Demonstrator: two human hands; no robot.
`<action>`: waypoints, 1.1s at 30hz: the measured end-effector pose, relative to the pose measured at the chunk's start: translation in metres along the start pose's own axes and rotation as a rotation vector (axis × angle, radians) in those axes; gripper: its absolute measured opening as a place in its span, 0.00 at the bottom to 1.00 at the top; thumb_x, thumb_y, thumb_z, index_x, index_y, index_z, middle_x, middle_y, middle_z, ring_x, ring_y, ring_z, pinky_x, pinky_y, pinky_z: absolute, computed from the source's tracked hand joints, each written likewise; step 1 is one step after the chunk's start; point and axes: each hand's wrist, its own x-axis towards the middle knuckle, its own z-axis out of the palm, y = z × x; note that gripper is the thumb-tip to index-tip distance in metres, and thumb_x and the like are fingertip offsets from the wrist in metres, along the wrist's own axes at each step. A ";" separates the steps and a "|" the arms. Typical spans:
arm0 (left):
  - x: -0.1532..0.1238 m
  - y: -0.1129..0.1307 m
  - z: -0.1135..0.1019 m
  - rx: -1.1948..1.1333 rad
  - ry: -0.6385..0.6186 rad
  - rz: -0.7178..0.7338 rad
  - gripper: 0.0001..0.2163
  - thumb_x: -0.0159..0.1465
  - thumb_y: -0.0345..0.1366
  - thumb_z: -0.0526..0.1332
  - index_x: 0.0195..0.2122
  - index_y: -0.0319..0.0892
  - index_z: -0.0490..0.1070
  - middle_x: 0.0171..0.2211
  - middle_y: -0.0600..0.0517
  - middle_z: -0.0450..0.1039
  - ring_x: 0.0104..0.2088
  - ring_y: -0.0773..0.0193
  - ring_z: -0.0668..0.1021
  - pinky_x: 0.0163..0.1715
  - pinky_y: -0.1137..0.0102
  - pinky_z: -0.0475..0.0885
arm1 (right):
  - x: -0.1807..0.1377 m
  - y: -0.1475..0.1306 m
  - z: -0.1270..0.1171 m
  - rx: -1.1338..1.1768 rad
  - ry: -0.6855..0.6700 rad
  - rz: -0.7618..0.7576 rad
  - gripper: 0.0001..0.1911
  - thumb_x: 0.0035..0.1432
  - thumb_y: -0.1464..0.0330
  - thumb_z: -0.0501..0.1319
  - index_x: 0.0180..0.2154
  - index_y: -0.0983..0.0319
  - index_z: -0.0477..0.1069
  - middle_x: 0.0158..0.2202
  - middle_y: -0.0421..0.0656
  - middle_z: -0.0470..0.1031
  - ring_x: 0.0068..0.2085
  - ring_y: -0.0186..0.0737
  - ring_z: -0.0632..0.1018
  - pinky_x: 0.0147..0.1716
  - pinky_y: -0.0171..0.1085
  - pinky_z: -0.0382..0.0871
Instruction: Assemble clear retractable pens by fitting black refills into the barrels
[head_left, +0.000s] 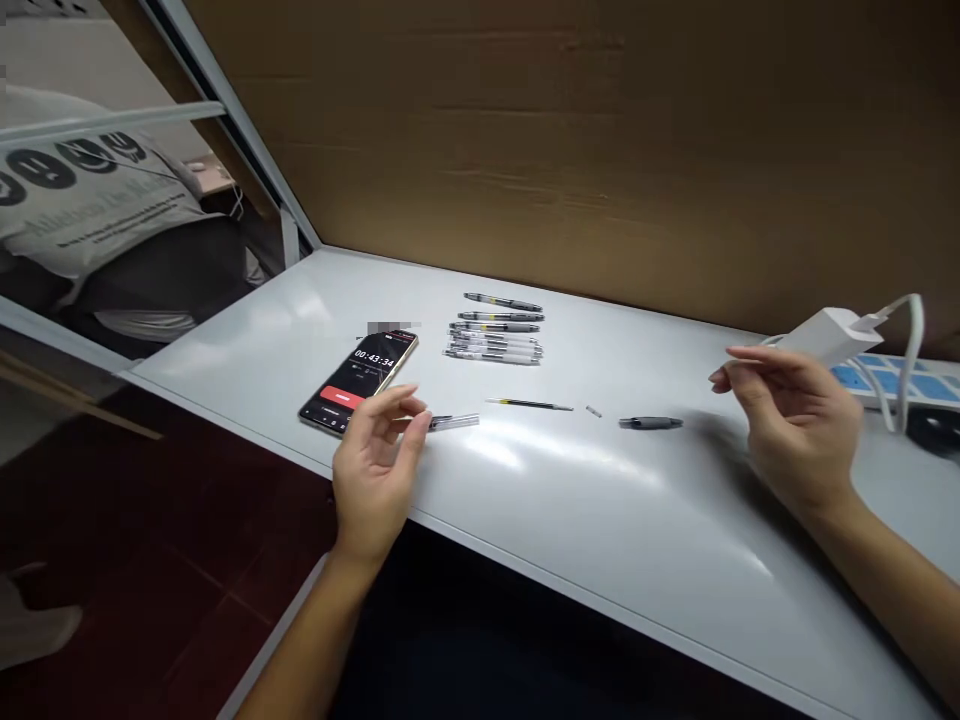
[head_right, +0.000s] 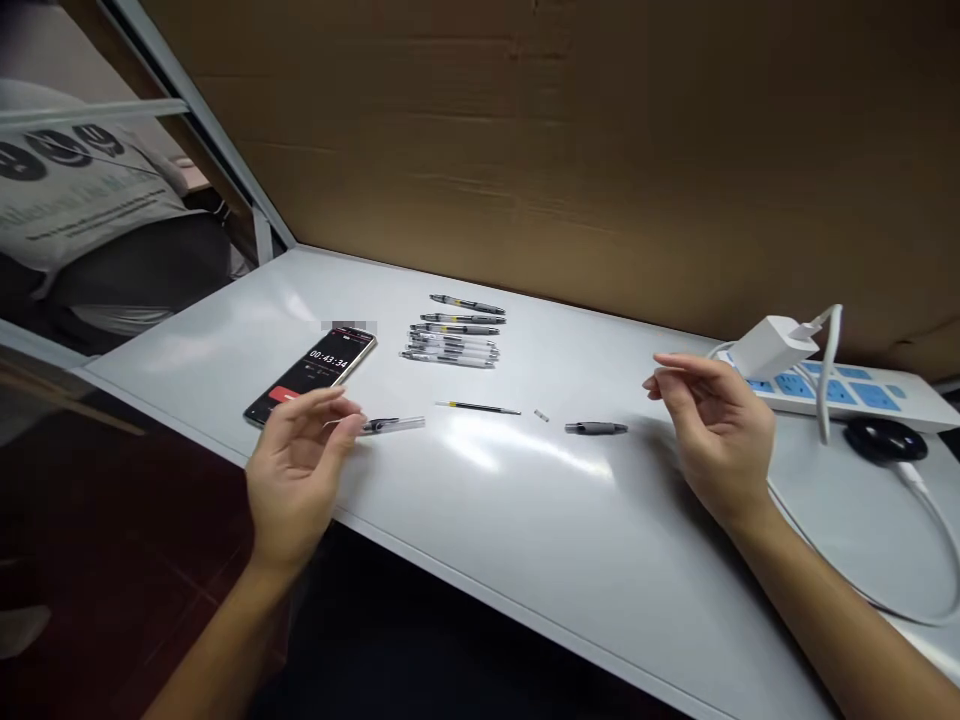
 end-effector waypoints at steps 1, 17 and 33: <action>0.001 0.002 -0.001 -0.025 0.026 -0.028 0.08 0.66 0.36 0.68 0.46 0.46 0.76 0.39 0.52 0.78 0.39 0.62 0.82 0.43 0.65 0.82 | 0.000 -0.002 0.000 -0.002 0.021 -0.005 0.06 0.63 0.61 0.67 0.42 0.53 0.78 0.33 0.43 0.77 0.35 0.49 0.80 0.38 0.52 0.77; 0.021 0.030 0.038 0.400 -0.450 0.419 0.13 0.73 0.29 0.54 0.55 0.45 0.71 0.51 0.48 0.78 0.53 0.57 0.79 0.55 0.61 0.75 | -0.019 -0.020 0.038 -0.512 -0.632 -0.443 0.16 0.74 0.66 0.54 0.57 0.54 0.75 0.56 0.46 0.81 0.56 0.52 0.81 0.64 0.62 0.62; 0.041 0.052 0.095 0.758 -0.901 0.428 0.16 0.63 0.17 0.48 0.42 0.40 0.70 0.43 0.45 0.75 0.44 0.54 0.76 0.42 0.63 0.71 | -0.014 -0.016 0.029 -0.427 -0.539 -0.396 0.08 0.70 0.67 0.59 0.41 0.55 0.78 0.40 0.41 0.86 0.38 0.45 0.83 0.55 0.51 0.70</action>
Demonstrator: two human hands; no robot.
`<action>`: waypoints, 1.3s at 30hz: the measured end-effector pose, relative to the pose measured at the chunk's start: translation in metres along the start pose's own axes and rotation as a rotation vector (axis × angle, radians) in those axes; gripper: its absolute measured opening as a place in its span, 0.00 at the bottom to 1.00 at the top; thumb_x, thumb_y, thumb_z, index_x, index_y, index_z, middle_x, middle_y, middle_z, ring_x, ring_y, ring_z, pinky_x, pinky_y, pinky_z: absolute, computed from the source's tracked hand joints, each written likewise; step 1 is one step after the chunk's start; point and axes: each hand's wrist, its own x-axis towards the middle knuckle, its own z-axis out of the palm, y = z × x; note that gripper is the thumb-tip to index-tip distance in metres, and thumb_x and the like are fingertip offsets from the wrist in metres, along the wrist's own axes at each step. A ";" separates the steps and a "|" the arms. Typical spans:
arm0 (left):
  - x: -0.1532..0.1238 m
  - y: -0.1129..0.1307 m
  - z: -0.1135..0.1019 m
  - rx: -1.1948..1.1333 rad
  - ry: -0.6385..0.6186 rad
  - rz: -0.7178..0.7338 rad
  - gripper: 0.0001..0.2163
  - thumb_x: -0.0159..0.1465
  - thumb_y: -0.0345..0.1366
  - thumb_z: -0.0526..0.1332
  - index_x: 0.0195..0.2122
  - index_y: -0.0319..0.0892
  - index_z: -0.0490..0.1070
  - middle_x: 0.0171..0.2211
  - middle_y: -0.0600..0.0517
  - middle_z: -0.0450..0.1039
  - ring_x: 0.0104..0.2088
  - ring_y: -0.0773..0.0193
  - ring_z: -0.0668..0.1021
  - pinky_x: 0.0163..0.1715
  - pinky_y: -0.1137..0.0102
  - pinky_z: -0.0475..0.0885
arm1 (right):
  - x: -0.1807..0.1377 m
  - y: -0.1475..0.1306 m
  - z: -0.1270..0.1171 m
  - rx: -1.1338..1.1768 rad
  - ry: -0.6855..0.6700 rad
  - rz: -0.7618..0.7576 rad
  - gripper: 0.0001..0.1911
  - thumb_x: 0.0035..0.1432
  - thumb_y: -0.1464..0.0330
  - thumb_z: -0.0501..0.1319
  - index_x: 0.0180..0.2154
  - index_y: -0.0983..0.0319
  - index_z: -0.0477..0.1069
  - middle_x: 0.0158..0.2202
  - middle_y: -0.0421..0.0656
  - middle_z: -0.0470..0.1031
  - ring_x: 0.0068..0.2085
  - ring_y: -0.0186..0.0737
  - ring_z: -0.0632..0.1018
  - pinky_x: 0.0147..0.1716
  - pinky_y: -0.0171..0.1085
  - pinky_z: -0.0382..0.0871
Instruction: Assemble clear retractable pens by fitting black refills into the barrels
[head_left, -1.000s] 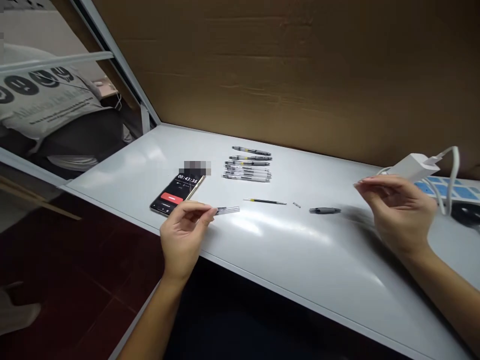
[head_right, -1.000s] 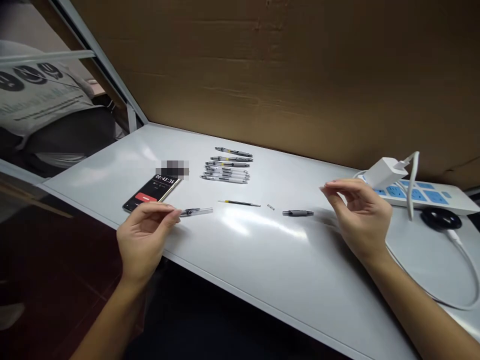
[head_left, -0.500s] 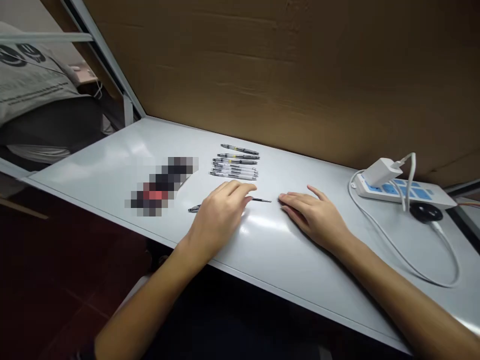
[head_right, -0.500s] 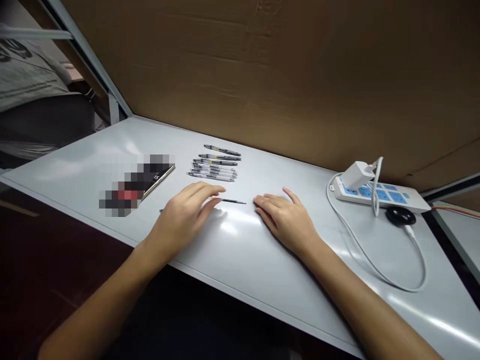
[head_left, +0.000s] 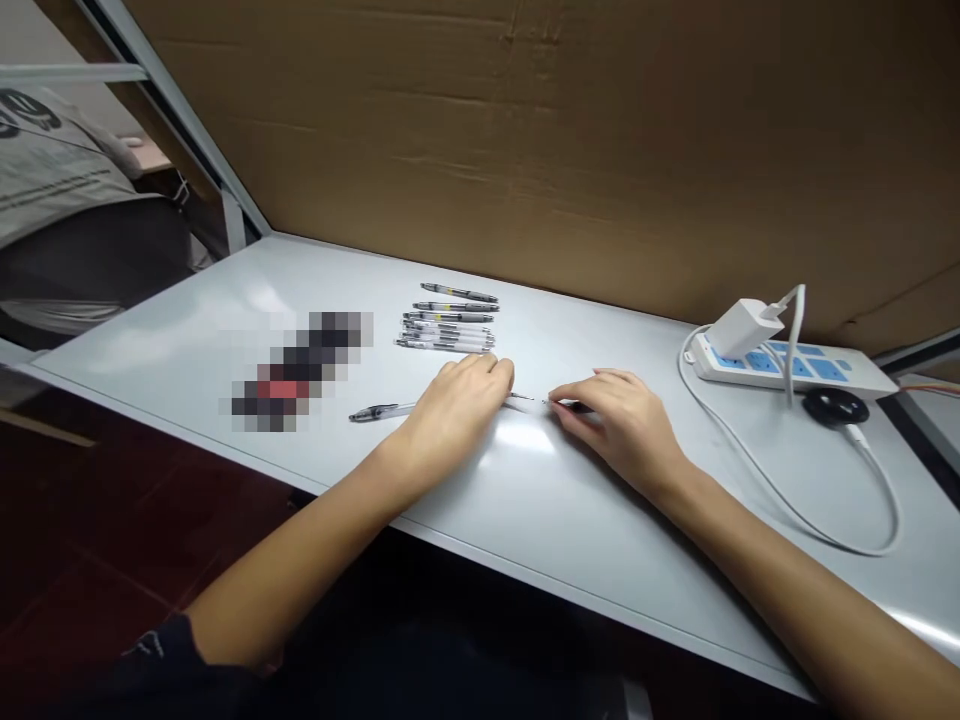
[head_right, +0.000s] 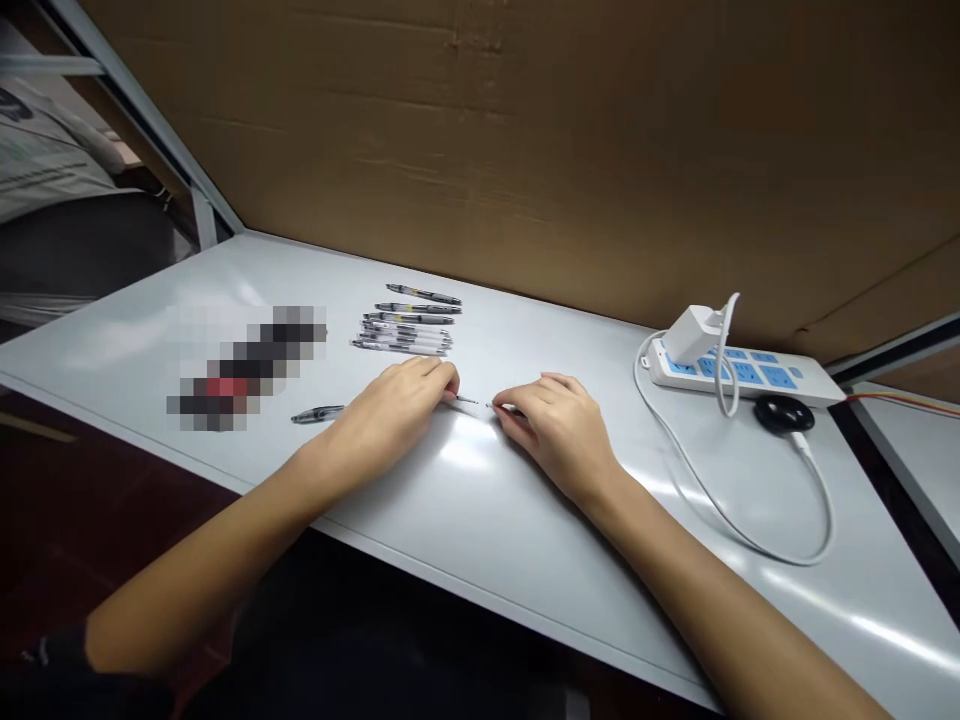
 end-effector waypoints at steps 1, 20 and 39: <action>0.000 0.000 0.000 -0.024 0.009 0.002 0.15 0.64 0.17 0.49 0.42 0.40 0.69 0.42 0.46 0.76 0.43 0.55 0.77 0.42 0.63 0.71 | 0.000 -0.001 0.000 0.026 0.010 -0.009 0.08 0.70 0.67 0.60 0.41 0.54 0.78 0.40 0.41 0.86 0.38 0.45 0.83 0.53 0.50 0.71; -0.004 0.003 0.003 0.020 0.038 0.007 0.14 0.65 0.16 0.51 0.42 0.40 0.68 0.40 0.48 0.76 0.41 0.56 0.77 0.40 0.64 0.70 | 0.001 -0.005 -0.001 0.124 0.078 -0.067 0.06 0.70 0.69 0.60 0.43 0.57 0.76 0.41 0.43 0.84 0.39 0.45 0.83 0.42 0.45 0.73; -0.003 0.003 0.008 -0.081 0.090 0.028 0.11 0.67 0.21 0.52 0.42 0.42 0.69 0.38 0.50 0.76 0.40 0.57 0.77 0.38 0.65 0.69 | 0.003 -0.008 -0.001 0.168 0.076 -0.055 0.06 0.69 0.70 0.60 0.43 0.58 0.77 0.41 0.45 0.84 0.40 0.46 0.83 0.41 0.45 0.76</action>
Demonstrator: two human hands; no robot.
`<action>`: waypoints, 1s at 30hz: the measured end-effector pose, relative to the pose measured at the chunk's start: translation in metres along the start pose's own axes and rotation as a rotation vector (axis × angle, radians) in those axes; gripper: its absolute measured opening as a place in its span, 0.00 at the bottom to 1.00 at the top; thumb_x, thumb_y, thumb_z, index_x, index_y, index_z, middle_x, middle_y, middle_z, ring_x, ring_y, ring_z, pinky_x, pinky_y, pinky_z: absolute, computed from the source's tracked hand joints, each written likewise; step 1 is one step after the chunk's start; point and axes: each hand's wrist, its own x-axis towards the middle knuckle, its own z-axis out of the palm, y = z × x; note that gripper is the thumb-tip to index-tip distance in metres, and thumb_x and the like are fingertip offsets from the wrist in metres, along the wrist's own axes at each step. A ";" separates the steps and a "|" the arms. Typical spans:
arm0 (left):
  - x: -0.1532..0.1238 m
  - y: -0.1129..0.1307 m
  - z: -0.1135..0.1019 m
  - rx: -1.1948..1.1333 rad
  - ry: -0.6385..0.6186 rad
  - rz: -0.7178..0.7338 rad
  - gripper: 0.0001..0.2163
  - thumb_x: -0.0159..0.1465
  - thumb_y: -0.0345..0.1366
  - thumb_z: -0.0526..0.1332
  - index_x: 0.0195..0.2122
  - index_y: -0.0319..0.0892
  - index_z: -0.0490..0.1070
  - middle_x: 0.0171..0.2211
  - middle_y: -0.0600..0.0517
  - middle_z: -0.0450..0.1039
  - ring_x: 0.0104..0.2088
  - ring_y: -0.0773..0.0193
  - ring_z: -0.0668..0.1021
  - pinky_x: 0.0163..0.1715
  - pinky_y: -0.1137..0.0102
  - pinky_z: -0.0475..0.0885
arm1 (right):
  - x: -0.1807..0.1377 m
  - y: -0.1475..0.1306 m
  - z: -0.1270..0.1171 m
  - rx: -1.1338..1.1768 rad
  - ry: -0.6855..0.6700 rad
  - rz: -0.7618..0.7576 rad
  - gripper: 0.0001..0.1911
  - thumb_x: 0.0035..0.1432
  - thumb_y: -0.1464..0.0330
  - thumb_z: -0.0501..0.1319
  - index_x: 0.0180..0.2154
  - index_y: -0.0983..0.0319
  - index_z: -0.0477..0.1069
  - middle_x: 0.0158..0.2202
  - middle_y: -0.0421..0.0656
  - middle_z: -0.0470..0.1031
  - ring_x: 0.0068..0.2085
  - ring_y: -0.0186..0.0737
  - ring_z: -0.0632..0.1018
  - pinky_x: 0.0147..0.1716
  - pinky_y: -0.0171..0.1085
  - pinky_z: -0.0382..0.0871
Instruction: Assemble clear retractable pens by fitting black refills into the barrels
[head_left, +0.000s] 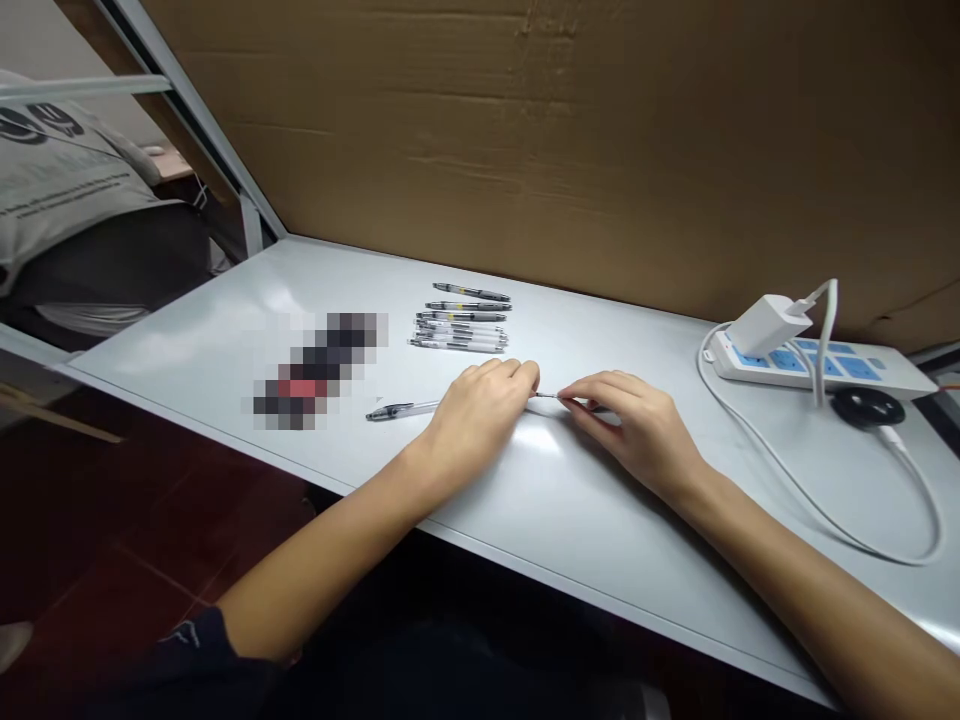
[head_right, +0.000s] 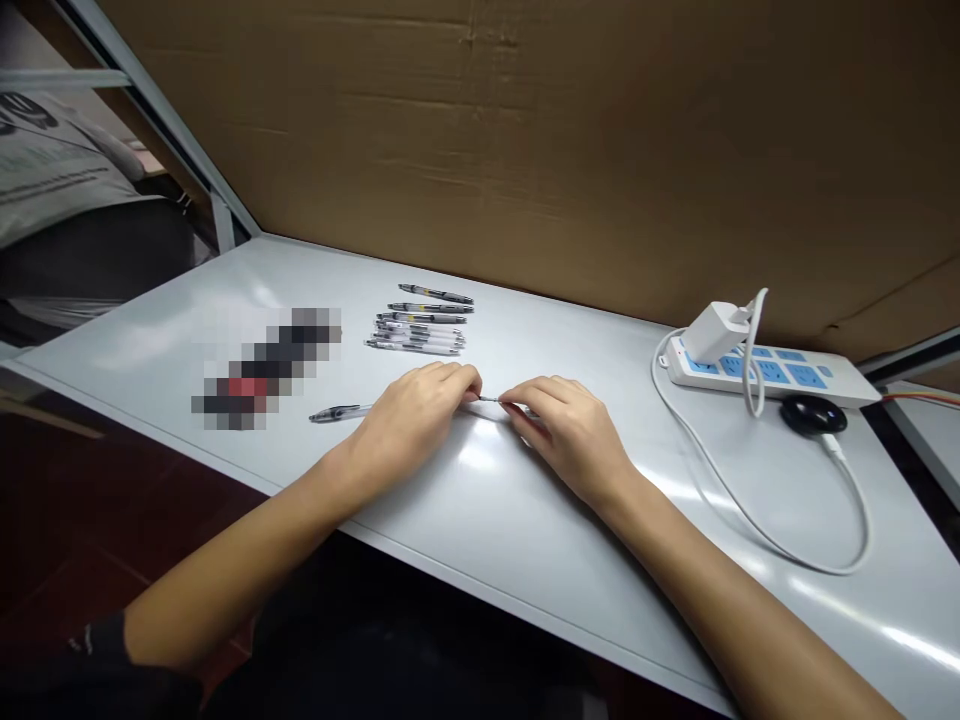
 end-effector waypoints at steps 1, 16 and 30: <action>0.000 0.000 0.001 -0.029 0.002 0.012 0.11 0.68 0.22 0.52 0.42 0.42 0.69 0.39 0.50 0.76 0.40 0.57 0.77 0.38 0.65 0.70 | 0.000 0.000 0.000 0.005 -0.008 -0.010 0.06 0.70 0.69 0.60 0.43 0.58 0.77 0.41 0.45 0.84 0.40 0.46 0.83 0.41 0.45 0.76; 0.002 0.002 -0.002 -0.189 0.024 0.077 0.09 0.71 0.28 0.53 0.39 0.43 0.71 0.37 0.51 0.76 0.35 0.62 0.77 0.32 0.69 0.69 | -0.005 0.015 -0.023 0.101 -0.112 0.123 0.11 0.70 0.60 0.61 0.49 0.55 0.76 0.47 0.48 0.82 0.47 0.50 0.82 0.46 0.49 0.78; 0.001 0.002 0.004 -0.111 0.010 0.103 0.10 0.76 0.36 0.50 0.41 0.43 0.70 0.35 0.51 0.74 0.35 0.61 0.76 0.33 0.68 0.67 | -0.008 0.008 -0.020 0.083 -0.090 0.157 0.08 0.70 0.62 0.61 0.44 0.57 0.76 0.41 0.46 0.83 0.40 0.47 0.82 0.40 0.45 0.76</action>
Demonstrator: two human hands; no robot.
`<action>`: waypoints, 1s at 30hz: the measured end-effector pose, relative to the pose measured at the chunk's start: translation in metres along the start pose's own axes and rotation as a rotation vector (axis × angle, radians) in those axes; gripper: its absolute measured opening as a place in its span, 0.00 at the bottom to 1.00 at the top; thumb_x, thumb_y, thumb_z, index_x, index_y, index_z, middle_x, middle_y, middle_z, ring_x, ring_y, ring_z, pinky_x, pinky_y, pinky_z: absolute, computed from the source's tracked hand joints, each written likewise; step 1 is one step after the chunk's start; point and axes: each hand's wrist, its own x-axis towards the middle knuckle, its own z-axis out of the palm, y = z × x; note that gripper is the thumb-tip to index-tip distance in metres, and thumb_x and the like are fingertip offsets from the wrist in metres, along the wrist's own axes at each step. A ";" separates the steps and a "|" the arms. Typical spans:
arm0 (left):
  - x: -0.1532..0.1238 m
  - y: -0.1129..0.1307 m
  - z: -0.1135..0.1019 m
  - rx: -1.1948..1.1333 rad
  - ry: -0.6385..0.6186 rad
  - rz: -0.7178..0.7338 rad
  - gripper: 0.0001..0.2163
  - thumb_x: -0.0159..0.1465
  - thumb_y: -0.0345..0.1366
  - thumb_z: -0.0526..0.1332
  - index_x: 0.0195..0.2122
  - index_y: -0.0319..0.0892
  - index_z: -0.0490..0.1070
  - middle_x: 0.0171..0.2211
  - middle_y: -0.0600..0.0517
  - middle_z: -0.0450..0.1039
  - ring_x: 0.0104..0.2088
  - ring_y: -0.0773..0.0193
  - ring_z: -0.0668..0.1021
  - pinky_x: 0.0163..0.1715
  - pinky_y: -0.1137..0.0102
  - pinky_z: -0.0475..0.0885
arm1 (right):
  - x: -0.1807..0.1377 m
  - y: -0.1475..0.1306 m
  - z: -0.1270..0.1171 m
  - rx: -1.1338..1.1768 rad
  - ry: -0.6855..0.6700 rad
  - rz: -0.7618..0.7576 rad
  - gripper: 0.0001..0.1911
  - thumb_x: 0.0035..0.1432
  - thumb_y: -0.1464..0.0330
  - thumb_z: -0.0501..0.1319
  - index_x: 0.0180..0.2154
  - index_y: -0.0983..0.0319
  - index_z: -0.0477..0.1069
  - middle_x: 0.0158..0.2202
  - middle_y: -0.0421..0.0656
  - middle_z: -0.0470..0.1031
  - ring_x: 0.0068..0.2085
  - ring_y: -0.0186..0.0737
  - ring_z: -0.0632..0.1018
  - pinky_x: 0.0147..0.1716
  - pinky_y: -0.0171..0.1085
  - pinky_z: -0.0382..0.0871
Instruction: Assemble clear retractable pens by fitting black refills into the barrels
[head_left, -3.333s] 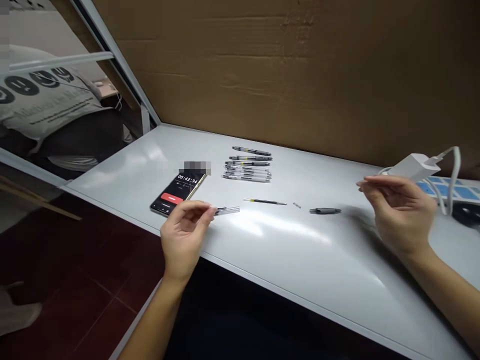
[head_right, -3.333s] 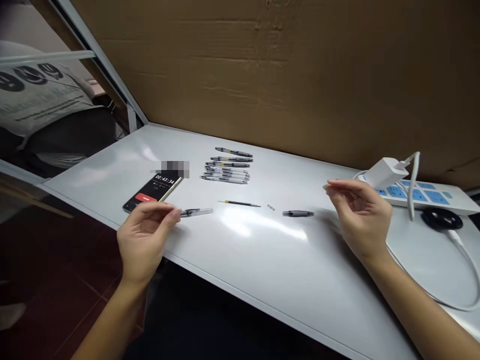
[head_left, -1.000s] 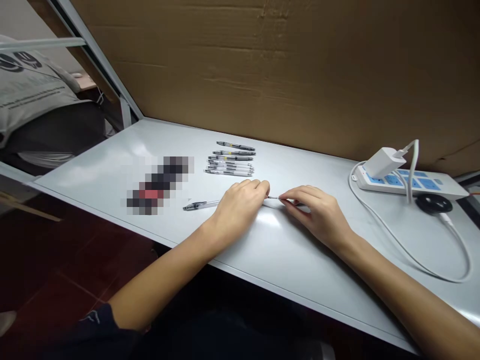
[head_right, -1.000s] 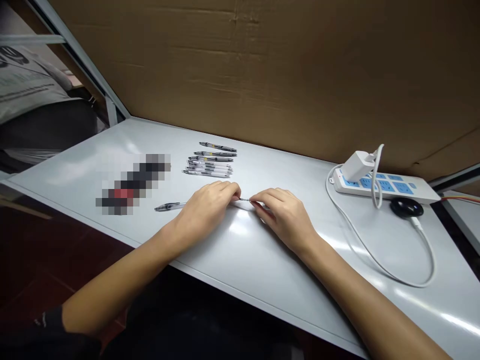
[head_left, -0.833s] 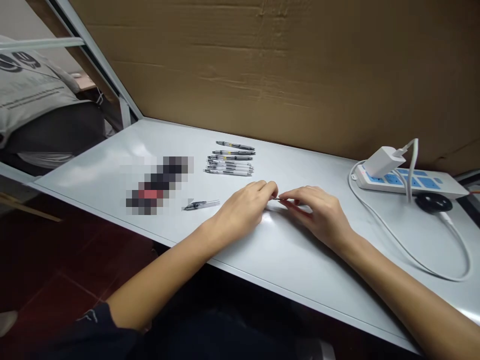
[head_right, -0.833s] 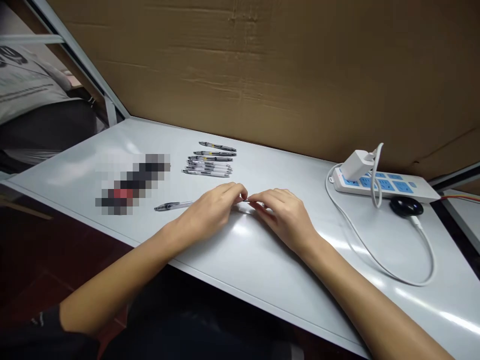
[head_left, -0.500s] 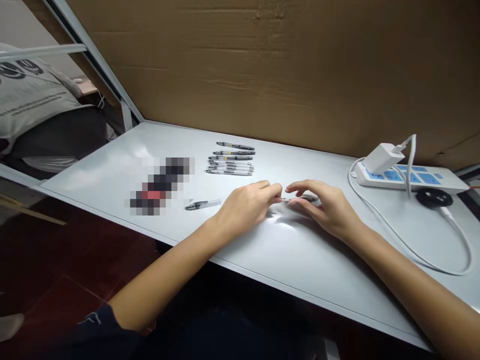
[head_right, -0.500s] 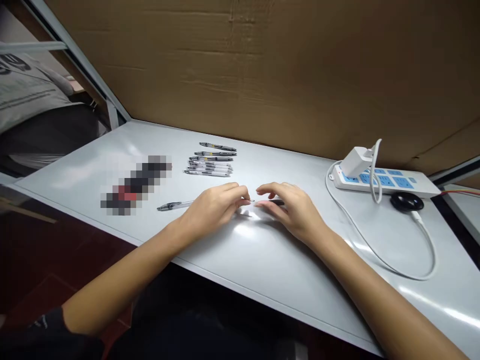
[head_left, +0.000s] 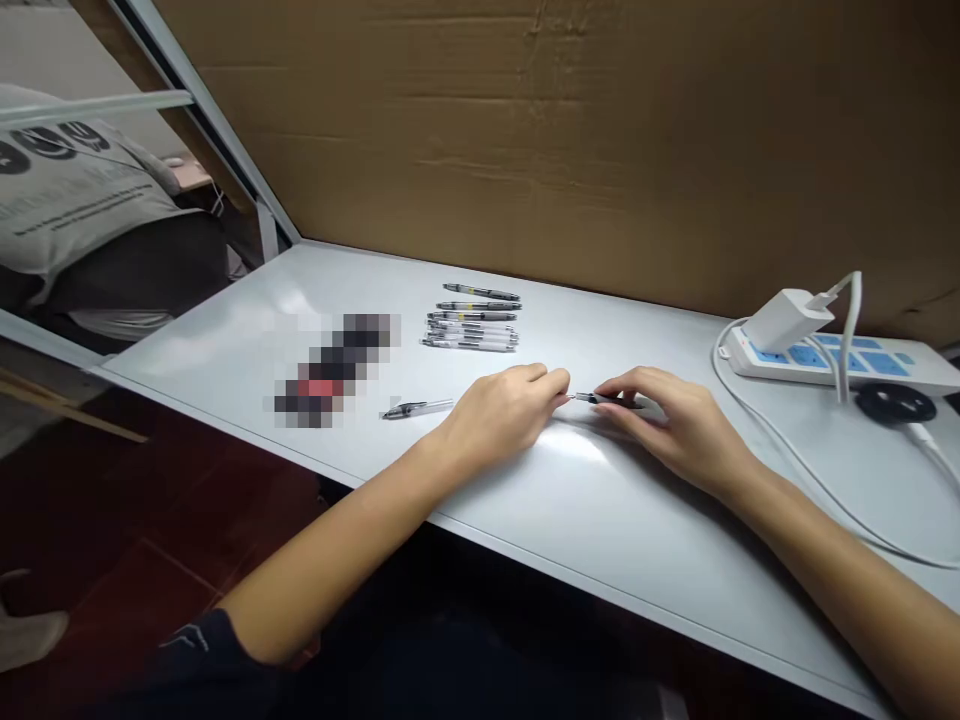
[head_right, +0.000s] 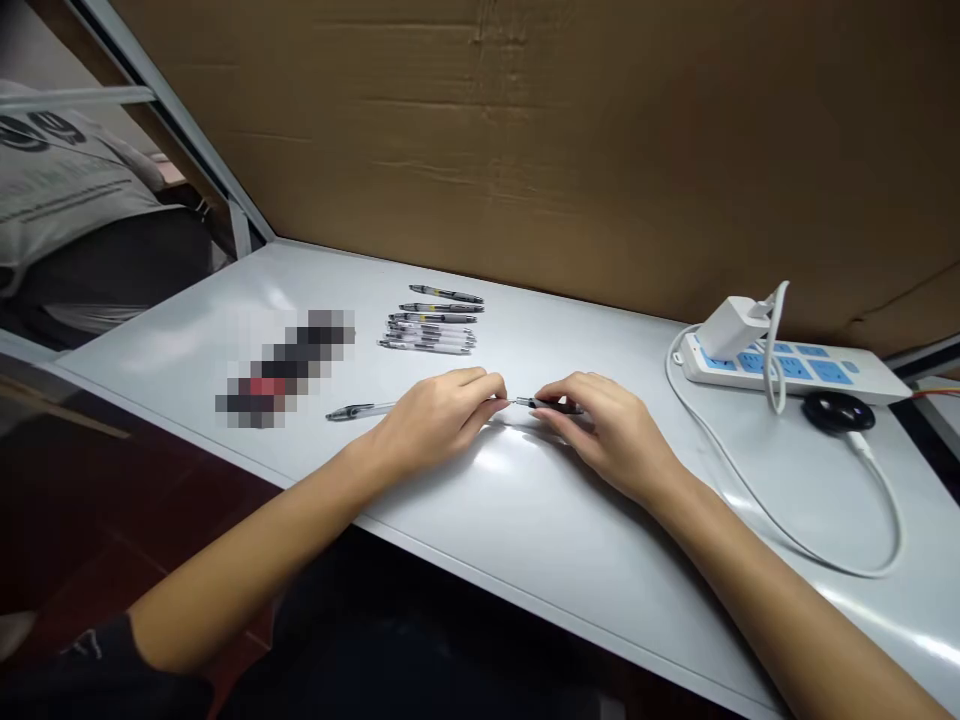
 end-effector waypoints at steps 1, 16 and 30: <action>0.000 -0.001 0.001 -0.009 0.004 0.000 0.11 0.76 0.36 0.50 0.40 0.43 0.70 0.36 0.51 0.74 0.35 0.61 0.76 0.33 0.68 0.67 | 0.000 -0.002 0.000 0.005 0.002 -0.005 0.08 0.70 0.62 0.61 0.44 0.57 0.76 0.41 0.46 0.83 0.40 0.47 0.82 0.40 0.45 0.76; -0.001 -0.004 0.005 -0.212 0.020 0.093 0.11 0.71 0.25 0.51 0.49 0.42 0.68 0.44 0.48 0.75 0.43 0.60 0.77 0.44 0.66 0.74 | 0.000 -0.002 0.001 0.014 -0.025 -0.016 0.07 0.70 0.63 0.61 0.45 0.57 0.76 0.41 0.44 0.83 0.38 0.45 0.82 0.38 0.44 0.75; -0.001 0.002 0.004 -0.403 0.179 0.183 0.08 0.71 0.30 0.59 0.50 0.42 0.71 0.53 0.44 0.72 0.47 0.63 0.80 0.48 0.68 0.77 | -0.004 -0.005 0.007 0.003 -0.077 -0.165 0.09 0.71 0.68 0.56 0.49 0.57 0.73 0.40 0.46 0.82 0.37 0.44 0.82 0.36 0.40 0.74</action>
